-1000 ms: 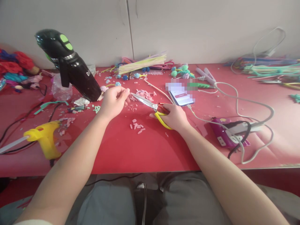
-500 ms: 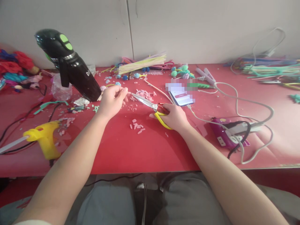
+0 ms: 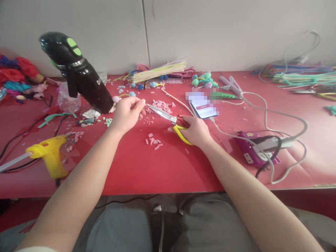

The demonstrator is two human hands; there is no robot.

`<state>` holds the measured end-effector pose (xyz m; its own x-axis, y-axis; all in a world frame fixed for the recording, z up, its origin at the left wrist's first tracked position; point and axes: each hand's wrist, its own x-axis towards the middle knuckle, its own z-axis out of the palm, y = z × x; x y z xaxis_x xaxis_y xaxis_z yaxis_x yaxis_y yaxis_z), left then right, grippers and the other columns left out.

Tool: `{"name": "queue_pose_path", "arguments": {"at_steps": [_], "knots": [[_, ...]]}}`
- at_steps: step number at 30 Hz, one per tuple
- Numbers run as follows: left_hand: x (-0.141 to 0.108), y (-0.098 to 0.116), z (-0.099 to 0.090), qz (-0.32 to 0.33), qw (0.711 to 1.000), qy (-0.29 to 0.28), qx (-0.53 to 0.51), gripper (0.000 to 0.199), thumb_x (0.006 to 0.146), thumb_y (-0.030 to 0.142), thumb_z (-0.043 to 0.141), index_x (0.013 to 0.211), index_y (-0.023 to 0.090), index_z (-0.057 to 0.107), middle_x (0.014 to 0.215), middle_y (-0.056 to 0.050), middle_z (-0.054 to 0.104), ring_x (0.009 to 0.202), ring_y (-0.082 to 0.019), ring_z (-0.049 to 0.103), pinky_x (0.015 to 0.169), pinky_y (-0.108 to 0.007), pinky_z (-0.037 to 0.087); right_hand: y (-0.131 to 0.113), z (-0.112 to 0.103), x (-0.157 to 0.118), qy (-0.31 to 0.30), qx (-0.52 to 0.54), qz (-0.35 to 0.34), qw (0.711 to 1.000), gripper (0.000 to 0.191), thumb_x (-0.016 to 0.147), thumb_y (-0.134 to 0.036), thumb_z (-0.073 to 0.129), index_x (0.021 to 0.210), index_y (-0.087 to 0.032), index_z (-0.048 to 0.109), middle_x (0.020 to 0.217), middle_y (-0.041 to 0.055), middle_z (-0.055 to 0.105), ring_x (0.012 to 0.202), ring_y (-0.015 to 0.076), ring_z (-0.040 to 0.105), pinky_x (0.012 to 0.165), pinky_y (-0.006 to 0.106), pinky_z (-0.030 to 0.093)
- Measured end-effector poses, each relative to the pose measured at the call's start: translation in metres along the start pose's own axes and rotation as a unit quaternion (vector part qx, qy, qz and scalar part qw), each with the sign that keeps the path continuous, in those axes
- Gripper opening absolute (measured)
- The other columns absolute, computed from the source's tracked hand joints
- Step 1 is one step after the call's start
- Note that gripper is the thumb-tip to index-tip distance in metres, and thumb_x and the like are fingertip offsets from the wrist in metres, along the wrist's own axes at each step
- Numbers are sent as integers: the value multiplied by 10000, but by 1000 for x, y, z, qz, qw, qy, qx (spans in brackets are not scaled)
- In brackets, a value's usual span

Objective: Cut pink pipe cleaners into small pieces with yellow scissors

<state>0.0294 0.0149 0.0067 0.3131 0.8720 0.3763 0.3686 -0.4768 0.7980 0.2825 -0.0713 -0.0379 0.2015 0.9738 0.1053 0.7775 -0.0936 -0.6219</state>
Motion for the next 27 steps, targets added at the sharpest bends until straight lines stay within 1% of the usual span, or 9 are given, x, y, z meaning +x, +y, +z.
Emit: {"name": "queue_pose_path", "arguments": {"at_steps": [4, 7, 10, 13, 19, 27], "knots": [[0, 0, -1, 2, 1000, -5, 0, 383, 1106, 397, 627, 771, 216, 601, 681, -16, 714, 574, -138, 630, 602, -280, 490, 0, 1, 1, 14, -2, 3, 1000, 724, 655, -899, 765, 654, -242, 459, 637, -18, 381, 674, 153, 333, 602, 333, 260], [0, -1, -1, 7, 1000, -4, 5, 379, 1112, 417, 622, 790, 217, 616, 692, -15, 715, 578, -143, 639, 616, -287, 506, -2, 0, -1, 19, 11, 2, 1000, 731, 655, -899, 759, 659, -247, 428, 645, -26, 370, 673, 149, 327, 604, 330, 268], [1, -2, -1, 7, 1000, 2, 4, 356, 1112, 397, 615, 803, 221, 623, 709, -14, 721, 576, -149, 644, 632, -300, 524, -4, -1, -3, 16, 19, 3, 1000, 745, 630, -918, 748, 671, -253, 414, 656, -35, 363, 670, 146, 327, 608, 332, 281], [1, -3, -1, 11, 1000, 1, 2, 345, 1106, 389, 618, 805, 222, 631, 727, -20, 734, 589, -156, 656, 640, -305, 540, -6, -1, -4, 10, 15, 10, 1000, 756, 602, -942, 738, 665, -255, 427, 655, -35, 356, 669, 147, 320, 610, 339, 280], [1, -4, 0, 5, 1000, 4, -6, 359, 1102, 437, 630, 813, 224, 638, 726, -22, 743, 582, -154, 660, 608, -295, 544, -6, -2, -3, 1, 6, 11, 1000, 779, 596, -971, 731, 660, -250, 443, 656, -31, 364, 678, 148, 314, 614, 342, 275], [0, 1, -1, -3, 1000, -7, 5, 349, 1109, 411, 619, 814, 225, 622, 733, -19, 740, 602, -161, 675, 630, -301, 548, -5, -2, -3, -6, -1, 17, 1000, 752, 616, -932, 758, 673, -247, 453, 665, -29, 374, 690, 153, 324, 621, 342, 285]]}}
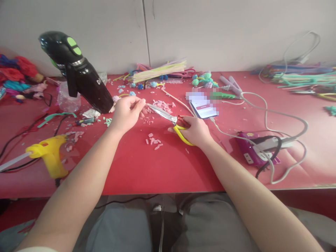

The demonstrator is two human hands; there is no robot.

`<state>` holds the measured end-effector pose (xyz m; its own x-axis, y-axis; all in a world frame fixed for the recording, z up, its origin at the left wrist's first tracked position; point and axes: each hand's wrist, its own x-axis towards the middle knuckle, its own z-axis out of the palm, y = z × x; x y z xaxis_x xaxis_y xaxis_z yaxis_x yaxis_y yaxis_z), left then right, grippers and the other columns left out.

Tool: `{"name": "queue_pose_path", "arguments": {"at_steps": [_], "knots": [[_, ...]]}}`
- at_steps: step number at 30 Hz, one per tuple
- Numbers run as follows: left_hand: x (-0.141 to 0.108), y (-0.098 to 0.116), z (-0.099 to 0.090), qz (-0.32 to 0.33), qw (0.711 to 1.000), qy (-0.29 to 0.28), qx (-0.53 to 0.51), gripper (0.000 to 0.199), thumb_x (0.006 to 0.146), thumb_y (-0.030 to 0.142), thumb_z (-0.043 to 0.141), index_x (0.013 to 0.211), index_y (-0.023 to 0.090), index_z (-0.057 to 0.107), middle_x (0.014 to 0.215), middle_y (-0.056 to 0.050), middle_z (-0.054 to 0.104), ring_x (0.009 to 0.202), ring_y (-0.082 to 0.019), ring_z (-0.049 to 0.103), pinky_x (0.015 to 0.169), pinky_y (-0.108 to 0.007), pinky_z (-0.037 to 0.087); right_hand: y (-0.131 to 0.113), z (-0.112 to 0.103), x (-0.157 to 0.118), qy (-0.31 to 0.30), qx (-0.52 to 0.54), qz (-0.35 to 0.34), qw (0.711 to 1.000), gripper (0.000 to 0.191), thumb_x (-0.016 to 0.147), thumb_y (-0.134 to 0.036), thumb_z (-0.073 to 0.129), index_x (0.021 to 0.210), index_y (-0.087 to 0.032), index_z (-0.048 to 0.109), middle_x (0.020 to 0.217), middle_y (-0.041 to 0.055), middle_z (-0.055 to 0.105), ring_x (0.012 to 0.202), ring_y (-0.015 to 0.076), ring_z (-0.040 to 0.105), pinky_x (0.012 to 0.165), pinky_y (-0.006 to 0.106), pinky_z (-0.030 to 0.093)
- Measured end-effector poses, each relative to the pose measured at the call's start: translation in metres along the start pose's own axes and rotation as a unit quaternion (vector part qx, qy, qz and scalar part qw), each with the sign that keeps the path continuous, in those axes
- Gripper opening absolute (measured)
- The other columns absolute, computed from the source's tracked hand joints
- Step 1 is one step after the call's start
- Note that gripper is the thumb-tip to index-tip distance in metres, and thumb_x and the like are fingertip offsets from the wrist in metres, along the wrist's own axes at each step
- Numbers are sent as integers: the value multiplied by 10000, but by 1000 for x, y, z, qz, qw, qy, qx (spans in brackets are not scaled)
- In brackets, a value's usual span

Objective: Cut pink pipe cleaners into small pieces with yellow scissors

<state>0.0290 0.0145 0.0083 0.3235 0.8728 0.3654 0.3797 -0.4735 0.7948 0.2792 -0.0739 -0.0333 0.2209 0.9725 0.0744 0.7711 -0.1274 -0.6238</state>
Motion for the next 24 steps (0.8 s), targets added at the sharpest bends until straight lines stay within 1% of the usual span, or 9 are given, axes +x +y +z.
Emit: {"name": "queue_pose_path", "arguments": {"at_steps": [8, 12, 17, 20, 24], "knots": [[0, -3, 3, -3, 1000, 5, -14, 382, 1090, 490, 635, 807, 233, 622, 715, -28, 742, 590, -168, 664, 597, -310, 530, 2, 0, 1, 1, 11, -12, 1000, 722, 629, -899, 772, 665, -245, 469, 646, -28, 372, 676, 152, 323, 609, 339, 270], [0, -2, 2, -4, 1000, 5, -19, 375, 1087, 471, 638, 801, 229, 625, 713, -31, 747, 586, -160, 656, 586, -301, 525, 2, 1, 2, 8, 5, -13, 1000, 734, 621, -905, 768, 645, -247, 444, 631, -26, 367, 662, 150, 322, 599, 338, 263], [-1, -1, 2, -7, 1000, 2, -13, 377, 1101, 464, 616, 803, 232, 618, 717, -29, 740, 592, -165, 647, 612, -319, 525, 0, 1, 1, 23, 6, -4, 1000, 744, 611, -940, 722, 641, -253, 439, 639, -21, 372, 669, 156, 335, 603, 341, 279], [-1, -2, 2, 7, 1000, 13, 8, 419, 1110, 489, 596, 774, 239, 593, 694, -23, 708, 608, -171, 631, 634, -331, 501, 0, 1, 0, 22, 15, -12, 1000, 730, 630, -913, 732, 655, -254, 417, 643, -30, 363, 667, 149, 329, 603, 335, 276], [-1, -4, 2, 29, 998, 27, 40, 488, 1117, 523, 571, 716, 249, 522, 647, -20, 639, 624, -183, 598, 643, -351, 464, 0, 1, -2, 13, 23, -16, 1000, 715, 635, -891, 759, 672, -252, 439, 654, -34, 371, 669, 147, 330, 606, 329, 282]]}}
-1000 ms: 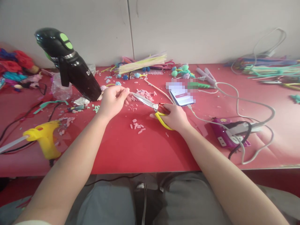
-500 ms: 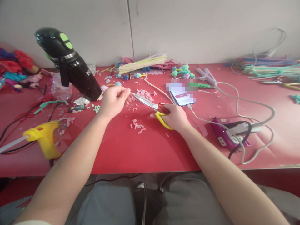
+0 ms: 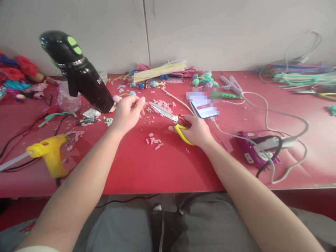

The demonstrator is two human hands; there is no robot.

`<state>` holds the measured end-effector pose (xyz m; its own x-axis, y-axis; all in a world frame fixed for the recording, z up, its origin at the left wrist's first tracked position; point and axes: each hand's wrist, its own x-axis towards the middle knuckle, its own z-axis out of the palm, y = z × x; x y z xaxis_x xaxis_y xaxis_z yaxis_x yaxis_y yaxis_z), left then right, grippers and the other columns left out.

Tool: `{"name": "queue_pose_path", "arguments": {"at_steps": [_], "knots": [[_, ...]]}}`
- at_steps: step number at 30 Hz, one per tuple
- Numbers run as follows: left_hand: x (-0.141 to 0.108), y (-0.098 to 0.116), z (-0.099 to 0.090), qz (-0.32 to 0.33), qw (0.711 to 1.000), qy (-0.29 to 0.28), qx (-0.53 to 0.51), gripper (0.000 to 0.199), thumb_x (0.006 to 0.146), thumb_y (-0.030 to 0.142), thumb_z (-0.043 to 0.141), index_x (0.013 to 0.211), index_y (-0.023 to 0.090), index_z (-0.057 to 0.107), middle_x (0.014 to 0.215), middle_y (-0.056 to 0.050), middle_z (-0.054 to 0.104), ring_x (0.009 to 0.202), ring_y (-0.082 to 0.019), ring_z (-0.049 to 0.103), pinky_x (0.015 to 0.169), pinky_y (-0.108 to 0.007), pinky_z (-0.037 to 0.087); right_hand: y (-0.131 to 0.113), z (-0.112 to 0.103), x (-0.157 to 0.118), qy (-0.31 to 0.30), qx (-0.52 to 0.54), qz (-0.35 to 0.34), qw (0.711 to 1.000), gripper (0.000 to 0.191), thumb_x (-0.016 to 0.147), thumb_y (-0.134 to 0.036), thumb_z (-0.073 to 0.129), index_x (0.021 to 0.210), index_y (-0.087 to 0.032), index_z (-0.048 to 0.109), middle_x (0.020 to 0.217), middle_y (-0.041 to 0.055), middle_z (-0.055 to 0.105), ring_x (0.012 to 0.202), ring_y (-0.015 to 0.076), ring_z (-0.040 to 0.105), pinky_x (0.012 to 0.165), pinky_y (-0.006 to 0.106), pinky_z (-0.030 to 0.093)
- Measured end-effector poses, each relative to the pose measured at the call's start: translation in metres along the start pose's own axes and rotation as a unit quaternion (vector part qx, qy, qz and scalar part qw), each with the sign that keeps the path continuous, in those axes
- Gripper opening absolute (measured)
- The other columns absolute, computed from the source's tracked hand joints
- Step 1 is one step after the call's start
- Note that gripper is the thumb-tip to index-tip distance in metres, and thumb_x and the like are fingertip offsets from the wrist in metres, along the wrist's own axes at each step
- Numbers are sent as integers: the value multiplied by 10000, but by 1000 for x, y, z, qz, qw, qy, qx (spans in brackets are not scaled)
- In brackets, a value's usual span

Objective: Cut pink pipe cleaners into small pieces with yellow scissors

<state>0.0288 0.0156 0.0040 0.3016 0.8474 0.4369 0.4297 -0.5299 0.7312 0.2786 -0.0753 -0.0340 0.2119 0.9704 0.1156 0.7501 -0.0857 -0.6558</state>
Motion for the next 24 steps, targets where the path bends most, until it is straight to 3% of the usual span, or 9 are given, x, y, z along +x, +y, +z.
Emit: {"name": "queue_pose_path", "arguments": {"at_steps": [24], "knots": [[0, -1, 1, 19, 1000, 4, 13, 553, 1097, 615, 542, 687, 256, 455, 639, -22, 598, 621, -184, 542, 645, -363, 418, 1, -1, 3, -6, -15, 4, 1000, 800, 577, -978, 749, 642, -249, 427, 639, -20, 380, 664, 150, 322, 592, 333, 262]]}}
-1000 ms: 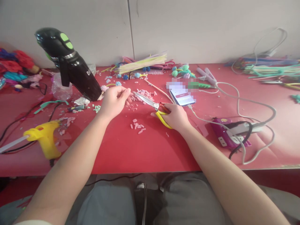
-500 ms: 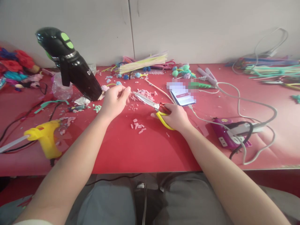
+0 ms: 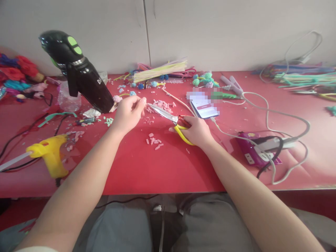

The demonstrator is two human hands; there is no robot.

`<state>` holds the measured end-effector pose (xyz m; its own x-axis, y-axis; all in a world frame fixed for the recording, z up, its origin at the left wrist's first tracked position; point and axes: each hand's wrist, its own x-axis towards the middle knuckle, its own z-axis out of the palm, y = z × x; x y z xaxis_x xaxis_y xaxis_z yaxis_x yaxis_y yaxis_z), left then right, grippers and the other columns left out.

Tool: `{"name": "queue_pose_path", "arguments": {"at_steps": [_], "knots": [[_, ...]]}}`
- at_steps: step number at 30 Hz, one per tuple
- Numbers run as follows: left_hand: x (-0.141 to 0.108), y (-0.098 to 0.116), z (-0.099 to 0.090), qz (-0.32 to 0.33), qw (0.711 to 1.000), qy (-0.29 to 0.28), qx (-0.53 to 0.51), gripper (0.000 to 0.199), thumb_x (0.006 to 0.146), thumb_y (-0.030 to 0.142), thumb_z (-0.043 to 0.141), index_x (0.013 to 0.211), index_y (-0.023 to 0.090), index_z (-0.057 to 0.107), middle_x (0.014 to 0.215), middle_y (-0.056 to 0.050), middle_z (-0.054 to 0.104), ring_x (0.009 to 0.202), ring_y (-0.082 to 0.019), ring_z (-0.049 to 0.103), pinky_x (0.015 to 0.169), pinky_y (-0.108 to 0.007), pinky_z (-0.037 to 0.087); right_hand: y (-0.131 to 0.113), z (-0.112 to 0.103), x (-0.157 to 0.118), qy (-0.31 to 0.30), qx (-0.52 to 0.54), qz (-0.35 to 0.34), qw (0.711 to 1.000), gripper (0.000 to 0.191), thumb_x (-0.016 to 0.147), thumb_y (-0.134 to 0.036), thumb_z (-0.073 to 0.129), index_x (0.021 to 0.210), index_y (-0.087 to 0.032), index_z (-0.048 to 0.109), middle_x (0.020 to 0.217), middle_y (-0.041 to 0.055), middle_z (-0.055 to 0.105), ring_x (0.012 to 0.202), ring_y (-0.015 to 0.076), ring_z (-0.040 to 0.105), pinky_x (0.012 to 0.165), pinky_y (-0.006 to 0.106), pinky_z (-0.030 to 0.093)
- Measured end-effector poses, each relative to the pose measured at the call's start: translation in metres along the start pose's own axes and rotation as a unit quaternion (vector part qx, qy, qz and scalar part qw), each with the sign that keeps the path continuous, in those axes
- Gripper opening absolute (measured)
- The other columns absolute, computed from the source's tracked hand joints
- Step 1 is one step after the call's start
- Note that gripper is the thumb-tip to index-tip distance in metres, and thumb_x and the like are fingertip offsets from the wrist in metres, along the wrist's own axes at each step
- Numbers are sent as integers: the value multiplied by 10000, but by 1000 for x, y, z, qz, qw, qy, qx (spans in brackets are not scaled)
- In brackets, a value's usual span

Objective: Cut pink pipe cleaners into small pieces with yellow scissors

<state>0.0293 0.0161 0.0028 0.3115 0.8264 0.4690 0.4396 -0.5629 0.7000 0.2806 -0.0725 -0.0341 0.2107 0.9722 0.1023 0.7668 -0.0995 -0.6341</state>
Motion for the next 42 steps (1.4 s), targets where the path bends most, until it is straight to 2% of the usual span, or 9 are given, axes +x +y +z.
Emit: {"name": "queue_pose_path", "arguments": {"at_steps": [4, 11, 15, 21, 28, 35, 42], "knots": [[0, 0, 0, 0, 1000, 0, 2, 560, 1098, 618, 549, 684, 254, 453, 635, -18, 582, 623, -183, 528, 648, -362, 404, 2, 1, 0, 2, 5, -3, 1000, 764, 602, -942, 765, 655, -247, 453, 647, -19, 391, 675, 155, 332, 595, 332, 269], [1, 5, -3, -17, 1000, -6, 18, 505, 1134, 389, 534, 664, 253, 407, 625, -15, 546, 616, -196, 530, 661, -385, 406, 0, 1, -2, 10, 23, -9, 1000, 770, 599, -929, 768, 657, -252, 407, 655, -35, 342, 676, 146, 310, 597, 328, 269], [1, 5, -4, -15, 1000, -11, 12, 511, 1130, 435, 555, 668, 254, 433, 630, -14, 560, 620, -199, 542, 668, -386, 428, -1, 0, -2, 7, 20, -8, 1000, 764, 604, -914, 781, 660, -255, 400, 653, -36, 341, 680, 147, 305, 598, 328, 264], [0, 5, -4, -1, 1000, -21, -1, 551, 1117, 565, 543, 675, 248, 455, 631, -15, 562, 634, -185, 527, 650, -366, 394, -1, -1, -1, -3, 13, -5, 1000, 794, 585, -951, 766, 647, -255, 389, 655, -35, 332, 679, 145, 300, 601, 336, 258], [0, 10, -4, -22, 999, -29, 9, 483, 1135, 358, 536, 675, 240, 446, 629, -2, 543, 620, -171, 508, 661, -359, 377, 0, 0, 0, 2, 10, -3, 1000, 769, 592, -922, 786, 639, -249, 417, 637, -35, 334, 669, 144, 307, 593, 332, 249], [0, 10, -5, -29, 999, -33, 14, 514, 1148, 423, 533, 682, 243, 413, 621, -2, 542, 624, -172, 519, 651, -349, 377, 0, 2, -1, 17, 31, -7, 999, 753, 605, -936, 752, 656, -250, 445, 647, -32, 354, 668, 147, 327, 597, 330, 276], [0, 13, -4, -31, 999, -31, 24, 483, 1149, 326, 509, 683, 242, 417, 629, 2, 552, 628, -173, 524, 663, -348, 384, -4, 0, -2, 4, 16, 1, 1000, 814, 553, -1002, 719, 642, -259, 398, 642, -40, 331, 657, 141, 307, 593, 337, 268]]}}
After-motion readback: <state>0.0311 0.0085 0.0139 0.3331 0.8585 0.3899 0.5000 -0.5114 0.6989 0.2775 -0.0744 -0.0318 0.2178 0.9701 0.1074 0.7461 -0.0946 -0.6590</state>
